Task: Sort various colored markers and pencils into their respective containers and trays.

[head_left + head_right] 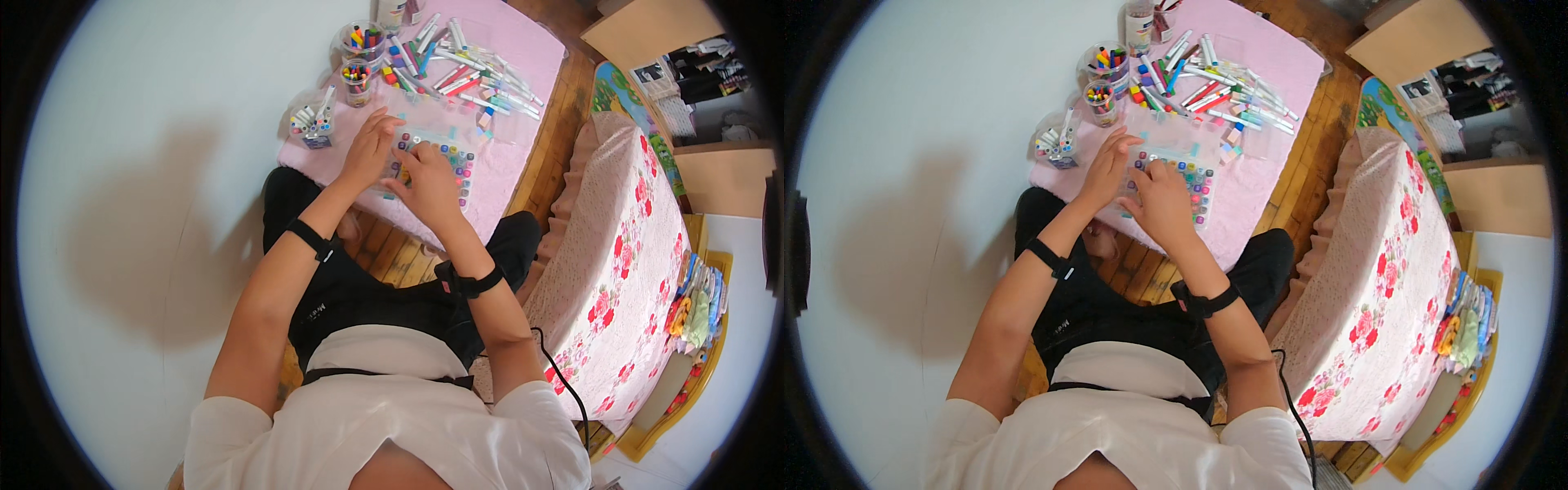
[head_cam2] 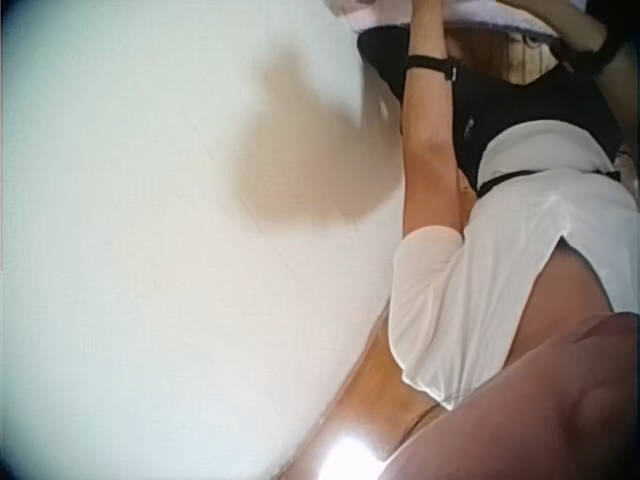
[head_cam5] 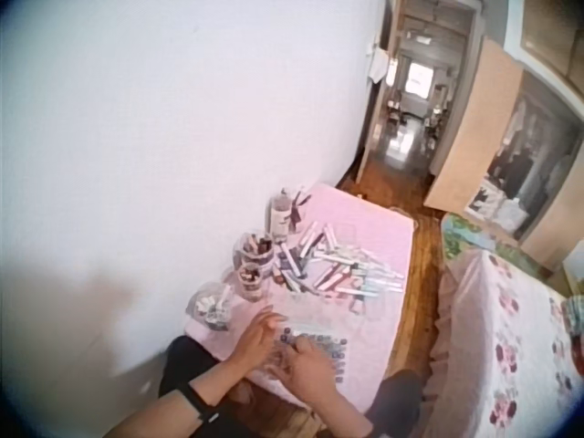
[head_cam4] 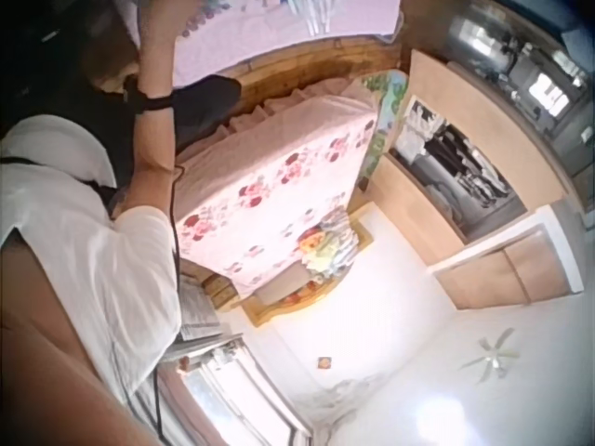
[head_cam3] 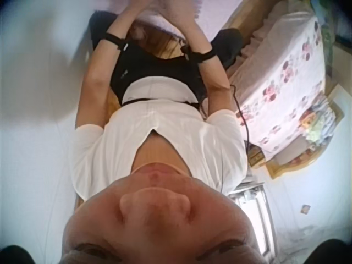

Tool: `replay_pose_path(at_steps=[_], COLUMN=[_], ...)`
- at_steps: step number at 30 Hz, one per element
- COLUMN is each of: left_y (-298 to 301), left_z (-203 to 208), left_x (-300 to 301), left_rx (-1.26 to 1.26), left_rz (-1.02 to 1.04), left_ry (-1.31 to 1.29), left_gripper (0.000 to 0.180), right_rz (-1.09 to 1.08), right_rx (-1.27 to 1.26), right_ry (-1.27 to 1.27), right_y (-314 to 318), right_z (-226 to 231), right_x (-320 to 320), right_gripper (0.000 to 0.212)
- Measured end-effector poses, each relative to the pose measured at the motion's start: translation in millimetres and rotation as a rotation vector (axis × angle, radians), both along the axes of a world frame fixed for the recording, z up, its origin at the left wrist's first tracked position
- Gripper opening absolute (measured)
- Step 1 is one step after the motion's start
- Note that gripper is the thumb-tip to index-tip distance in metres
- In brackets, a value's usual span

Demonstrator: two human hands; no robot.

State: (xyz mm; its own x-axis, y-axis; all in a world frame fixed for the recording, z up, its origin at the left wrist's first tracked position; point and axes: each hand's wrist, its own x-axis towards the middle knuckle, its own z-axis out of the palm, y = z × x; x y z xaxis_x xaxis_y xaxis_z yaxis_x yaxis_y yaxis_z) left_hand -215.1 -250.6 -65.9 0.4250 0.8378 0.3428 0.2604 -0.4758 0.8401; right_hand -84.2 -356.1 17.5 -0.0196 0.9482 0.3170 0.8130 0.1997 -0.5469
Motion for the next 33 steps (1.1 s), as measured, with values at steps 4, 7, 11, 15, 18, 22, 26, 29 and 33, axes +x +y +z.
replay_pose_path(at_steps=[4, 7, 11, 15, 18, 22, 26, 29, 33], left_y=[-1.4, -2.3, -2.1, 0.3, -5.3, -13.4, -14.4, -4.0, 42.5], left_z=[21.6, 48.3, 107.4, 104.2, 64.3, 63.9, 68.2, 95.1, 143.6], left_x=[-3.6, 3.0, 18.8, 53.3, 66.7, 80.2, 78.8, 80.5, 87.1], left_rx=[0.070, 0.355, 0.029, 0.028, 0.200, 0.291, 0.265, 0.077, -0.127], left_rz=[-0.029, 0.043, -0.303, -0.403, -0.306, -0.321, -0.326, -0.346, -0.451], left_ry=[0.041, 0.361, 0.513, 0.548, 0.599, 0.680, 0.709, 0.605, 0.557], left_gripper=[0.036, 0.031, 0.036, 0.040, 0.045, 0.051, 0.049, 0.046, 0.038], right_rz=[0.020, -0.109, -0.268, -0.460, -0.613, -0.649, -0.242, -0.057, -0.084], right_rx=[0.085, 0.139, 0.105, 0.019, 0.054, 0.053, -0.033, -0.116, -0.231], right_ry=[0.189, 0.220, 0.310, 0.078, -0.087, -0.257, -0.098, -0.276, -0.258], right_y=[2.1, 7.0, 5.5, 15.4, 35.3, 55.9, 79.2, 80.5, 84.0], right_z=[8.1, 1.3, -14.0, -67.5, -103.4, -131.0, -132.8, -126.9, -117.6], right_x=[22.5, 76.0, 124.1, 177.2, 192.8, 215.4, 215.4, 205.8, 217.1], right_gripper=[0.017, 0.012, 0.009, 0.026, 0.034, 0.043, 0.056, 0.061, 0.063])
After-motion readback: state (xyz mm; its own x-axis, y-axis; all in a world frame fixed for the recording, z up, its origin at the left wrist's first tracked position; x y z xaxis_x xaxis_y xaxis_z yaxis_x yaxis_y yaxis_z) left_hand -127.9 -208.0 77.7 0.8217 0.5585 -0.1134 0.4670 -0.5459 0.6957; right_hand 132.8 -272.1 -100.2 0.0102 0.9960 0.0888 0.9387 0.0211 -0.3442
